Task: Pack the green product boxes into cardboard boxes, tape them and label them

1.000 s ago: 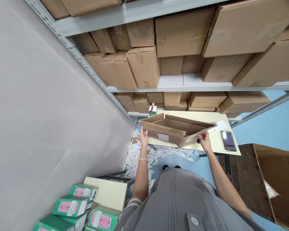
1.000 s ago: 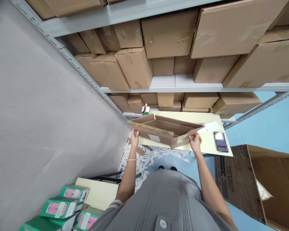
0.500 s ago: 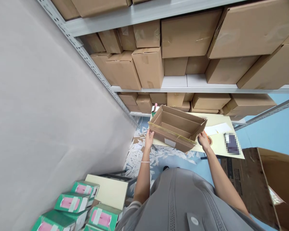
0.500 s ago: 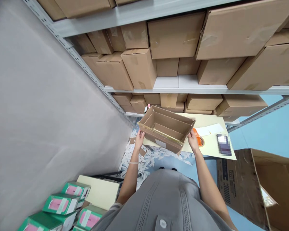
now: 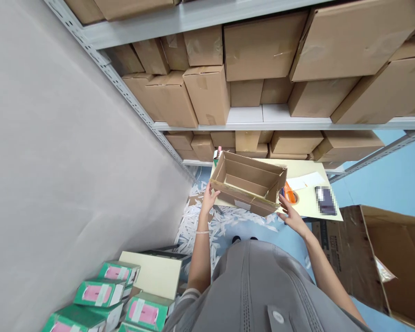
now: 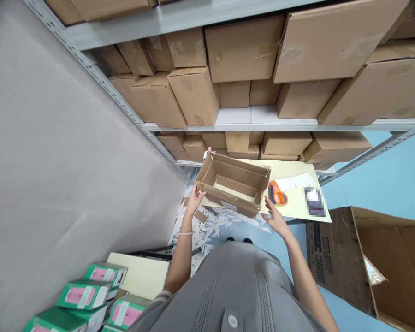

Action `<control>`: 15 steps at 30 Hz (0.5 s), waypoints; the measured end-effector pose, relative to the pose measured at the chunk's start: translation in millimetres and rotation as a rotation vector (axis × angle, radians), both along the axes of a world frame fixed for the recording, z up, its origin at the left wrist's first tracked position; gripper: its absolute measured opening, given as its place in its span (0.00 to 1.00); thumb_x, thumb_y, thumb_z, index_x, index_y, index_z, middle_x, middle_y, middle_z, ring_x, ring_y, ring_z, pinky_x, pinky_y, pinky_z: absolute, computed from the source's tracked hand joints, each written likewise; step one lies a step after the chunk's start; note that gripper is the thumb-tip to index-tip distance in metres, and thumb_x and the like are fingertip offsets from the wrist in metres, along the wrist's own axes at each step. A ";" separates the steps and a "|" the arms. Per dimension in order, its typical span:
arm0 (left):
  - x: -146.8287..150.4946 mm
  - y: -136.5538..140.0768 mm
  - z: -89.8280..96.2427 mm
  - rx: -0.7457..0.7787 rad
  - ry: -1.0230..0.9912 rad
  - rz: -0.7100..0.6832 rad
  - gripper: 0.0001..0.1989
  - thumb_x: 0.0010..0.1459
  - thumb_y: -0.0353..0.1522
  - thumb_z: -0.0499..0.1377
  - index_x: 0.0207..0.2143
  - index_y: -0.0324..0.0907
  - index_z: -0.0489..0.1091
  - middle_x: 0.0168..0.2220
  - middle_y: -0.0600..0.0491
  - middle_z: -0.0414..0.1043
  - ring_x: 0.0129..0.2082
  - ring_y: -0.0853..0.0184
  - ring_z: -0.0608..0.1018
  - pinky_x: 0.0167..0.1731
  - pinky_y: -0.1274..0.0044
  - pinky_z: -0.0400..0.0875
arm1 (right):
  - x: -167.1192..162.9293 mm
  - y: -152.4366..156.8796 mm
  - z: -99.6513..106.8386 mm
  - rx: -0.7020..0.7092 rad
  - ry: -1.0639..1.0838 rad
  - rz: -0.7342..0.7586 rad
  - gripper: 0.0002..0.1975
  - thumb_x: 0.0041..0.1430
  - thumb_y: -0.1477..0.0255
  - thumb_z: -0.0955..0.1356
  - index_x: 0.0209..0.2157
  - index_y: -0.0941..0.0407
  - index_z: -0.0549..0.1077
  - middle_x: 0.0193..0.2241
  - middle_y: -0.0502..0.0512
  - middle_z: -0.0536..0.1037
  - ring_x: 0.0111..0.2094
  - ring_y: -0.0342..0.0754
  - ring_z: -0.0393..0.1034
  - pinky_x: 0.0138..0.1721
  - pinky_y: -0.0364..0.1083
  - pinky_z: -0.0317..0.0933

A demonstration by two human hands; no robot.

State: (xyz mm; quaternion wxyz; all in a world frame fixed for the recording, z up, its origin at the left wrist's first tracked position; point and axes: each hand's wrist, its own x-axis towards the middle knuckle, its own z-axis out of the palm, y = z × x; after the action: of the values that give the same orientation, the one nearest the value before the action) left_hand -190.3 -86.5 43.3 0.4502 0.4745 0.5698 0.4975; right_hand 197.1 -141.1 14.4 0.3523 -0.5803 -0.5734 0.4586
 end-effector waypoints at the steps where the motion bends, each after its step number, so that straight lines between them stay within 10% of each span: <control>1: -0.7 0.7 3.5 0.006 -0.004 -0.039 0.37 0.53 0.39 0.67 0.62 0.45 0.58 0.63 0.43 0.62 0.64 0.57 0.65 0.63 0.64 0.58 | -6.9 -7.5 2.9 0.019 -0.004 0.033 0.44 0.52 0.61 0.71 0.68 0.45 0.52 0.66 0.59 0.61 0.63 0.62 0.60 0.61 0.64 0.57; 7: 6.6 3.0 22.0 -0.045 -0.044 -0.152 0.43 0.47 0.40 0.70 0.63 0.45 0.56 0.62 0.41 0.63 0.63 0.55 0.66 0.61 0.62 0.62 | -47.4 -10.3 15.2 0.089 0.091 0.009 0.53 0.53 0.56 0.71 0.70 0.46 0.37 0.66 0.61 0.60 0.60 0.59 0.65 0.58 0.62 0.62; 15: 39.2 2.5 28.2 -0.031 0.010 -0.128 0.37 0.53 0.39 0.67 0.62 0.46 0.57 0.62 0.43 0.64 0.63 0.57 0.66 0.60 0.64 0.63 | -7.2 32.0 24.5 0.184 -0.075 0.006 0.41 0.55 0.55 0.69 0.66 0.54 0.56 0.61 0.66 0.67 0.59 0.65 0.65 0.57 0.64 0.63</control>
State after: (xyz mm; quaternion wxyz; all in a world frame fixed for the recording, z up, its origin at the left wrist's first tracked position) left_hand -151.1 -84.0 71.5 0.4855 0.5055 0.5483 0.4563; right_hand 190.0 -109.1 39.0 0.3809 -0.5606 -0.6277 0.3830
